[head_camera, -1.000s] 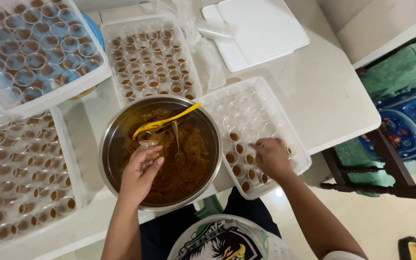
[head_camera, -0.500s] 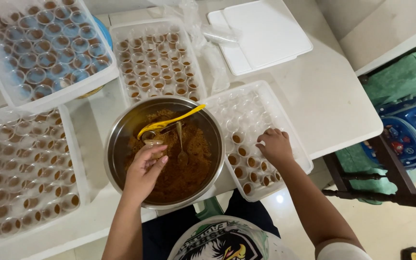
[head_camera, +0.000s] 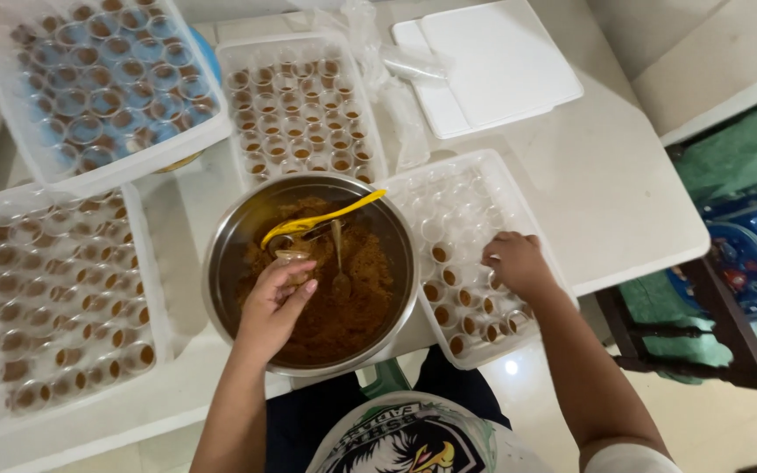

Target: Filling small plastic cups with a brown mixture using a spoon.

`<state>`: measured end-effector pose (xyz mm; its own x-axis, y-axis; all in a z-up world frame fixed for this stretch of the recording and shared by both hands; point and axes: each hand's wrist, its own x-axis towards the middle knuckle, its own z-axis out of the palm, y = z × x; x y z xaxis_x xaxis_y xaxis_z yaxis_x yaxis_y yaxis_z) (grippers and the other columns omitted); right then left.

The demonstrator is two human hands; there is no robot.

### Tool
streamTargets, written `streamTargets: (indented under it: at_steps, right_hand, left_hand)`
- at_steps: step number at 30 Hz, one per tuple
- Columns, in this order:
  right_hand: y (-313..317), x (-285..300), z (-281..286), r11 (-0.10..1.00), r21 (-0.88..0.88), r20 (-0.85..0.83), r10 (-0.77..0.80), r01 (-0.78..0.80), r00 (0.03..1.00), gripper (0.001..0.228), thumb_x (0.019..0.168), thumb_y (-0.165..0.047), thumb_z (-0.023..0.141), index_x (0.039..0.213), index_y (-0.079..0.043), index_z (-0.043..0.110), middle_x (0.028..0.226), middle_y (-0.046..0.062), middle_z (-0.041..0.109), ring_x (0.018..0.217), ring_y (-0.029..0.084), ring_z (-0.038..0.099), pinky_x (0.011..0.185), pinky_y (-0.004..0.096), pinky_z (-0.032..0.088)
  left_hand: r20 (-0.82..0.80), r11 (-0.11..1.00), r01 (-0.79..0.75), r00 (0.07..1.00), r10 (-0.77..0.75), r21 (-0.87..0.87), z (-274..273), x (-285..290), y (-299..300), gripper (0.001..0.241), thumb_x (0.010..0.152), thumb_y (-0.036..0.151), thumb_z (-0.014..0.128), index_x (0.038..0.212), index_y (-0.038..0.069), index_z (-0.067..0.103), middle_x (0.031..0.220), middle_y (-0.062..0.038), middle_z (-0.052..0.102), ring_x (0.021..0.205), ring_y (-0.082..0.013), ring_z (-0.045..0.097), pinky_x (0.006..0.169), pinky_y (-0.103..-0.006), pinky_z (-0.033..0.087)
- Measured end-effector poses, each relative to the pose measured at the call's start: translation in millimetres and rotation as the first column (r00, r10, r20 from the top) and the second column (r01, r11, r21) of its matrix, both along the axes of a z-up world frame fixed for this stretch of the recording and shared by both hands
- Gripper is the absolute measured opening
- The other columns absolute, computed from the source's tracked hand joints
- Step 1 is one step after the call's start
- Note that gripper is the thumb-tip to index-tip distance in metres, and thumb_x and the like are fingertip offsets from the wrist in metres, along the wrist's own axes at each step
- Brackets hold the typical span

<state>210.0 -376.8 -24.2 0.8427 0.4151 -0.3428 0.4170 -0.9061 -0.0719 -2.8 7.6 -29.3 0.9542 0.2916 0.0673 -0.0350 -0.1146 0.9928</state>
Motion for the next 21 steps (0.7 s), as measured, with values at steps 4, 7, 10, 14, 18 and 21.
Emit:
streamTargets:
  at_steps: [4, 7, 10, 14, 18, 21]
  right_hand:
    - [18, -11, 63, 0.993, 0.114, 0.092, -0.029, 0.019, 0.995, 0.014, 0.089, -0.018, 0.066, 0.093, -0.017, 0.079, 0.112, -0.002, 0.073, 0.120, 0.019, 0.060, 0.110, 0.044, 0.034]
    - [60, -26, 113, 0.963, 0.250, 0.189, 0.055, -0.103, 0.980, 0.012, 0.090, -0.019, 0.067, 0.092, -0.015, 0.078, 0.107, 0.000, 0.074, 0.112, 0.020, 0.063, 0.112, 0.045, 0.036]
    - [120, -42, 108, 0.813, 0.450, 0.231, 0.292, -0.368, 0.928, 0.010, 0.091, -0.019, 0.069, 0.091, -0.012, 0.075, 0.100, 0.001, 0.073, 0.102, 0.021, 0.066, 0.107, 0.044, 0.042]
    - [210, -79, 122, 0.534, 0.536, 0.270, 0.626, -0.654, 0.732, 0.007, 0.081, -0.011, 0.075, 0.088, -0.008, 0.073, 0.087, 0.010, 0.069, 0.093, 0.032, 0.067, 0.084, 0.048, 0.048]
    - [237, -61, 84, 0.485, 0.740, 0.069, 0.633, -0.465, 0.771, 0.005, 0.094, -0.013, 0.069, 0.098, -0.011, 0.072, 0.098, 0.008, 0.072, 0.094, 0.029, 0.069, 0.085, 0.042, 0.054]
    - [242, -31, 30, 0.636, 0.551, 0.163, 0.553, -0.540, 0.817, 0.020, 0.098, -0.017, 0.061, 0.114, -0.011, 0.072, 0.110, 0.011, 0.070, 0.104, 0.031, 0.066, 0.089, 0.043, 0.052]
  left_hand:
    - [0.017, 0.999, -0.034, 0.999, 0.033, 0.038, 4, 1, 2, 0.031, 0.094, 0.014, 0.073, 0.126, 0.012, 0.071, 0.130, -0.005, 0.063, 0.113, -0.0159, 0.065, 0.093, -0.0307, 0.057]
    - [-0.006, 0.995, -0.019, 1.000, 0.020, 0.099, 16, 2, 0, 0.035, 0.092, 0.018, 0.076, 0.126, 0.013, 0.071, 0.133, -0.005, 0.063, 0.118, -0.0179, 0.065, 0.096, -0.0331, 0.056]
    - [-0.043, 0.990, 0.052, 0.998, -0.047, 0.130, 35, 0, -7, 0.045, 0.085, 0.022, 0.081, 0.128, 0.013, 0.070, 0.135, -0.007, 0.060, 0.119, -0.0213, 0.064, 0.099, -0.0363, 0.054]
    - [0.134, 0.934, 0.076, 0.982, -0.130, 0.349, 41, 0, -13, 0.059, 0.074, 0.022, 0.091, 0.126, 0.008, 0.068, 0.136, -0.017, 0.057, 0.126, -0.0325, 0.057, 0.104, -0.0447, 0.048]
    - [0.046, 0.929, 0.052, 0.996, -0.074, 0.366, 25, 0, -8, 0.048, 0.079, 0.022, 0.088, 0.121, 0.007, 0.069, 0.131, -0.015, 0.062, 0.121, -0.0320, 0.062, 0.102, -0.0436, 0.052]
    - [0.131, 0.936, -0.167, 0.983, 0.132, 0.311, 26, 3, -6, 0.044, 0.081, 0.019, 0.086, 0.120, 0.006, 0.071, 0.127, -0.014, 0.064, 0.119, -0.0306, 0.064, 0.102, -0.0420, 0.052]
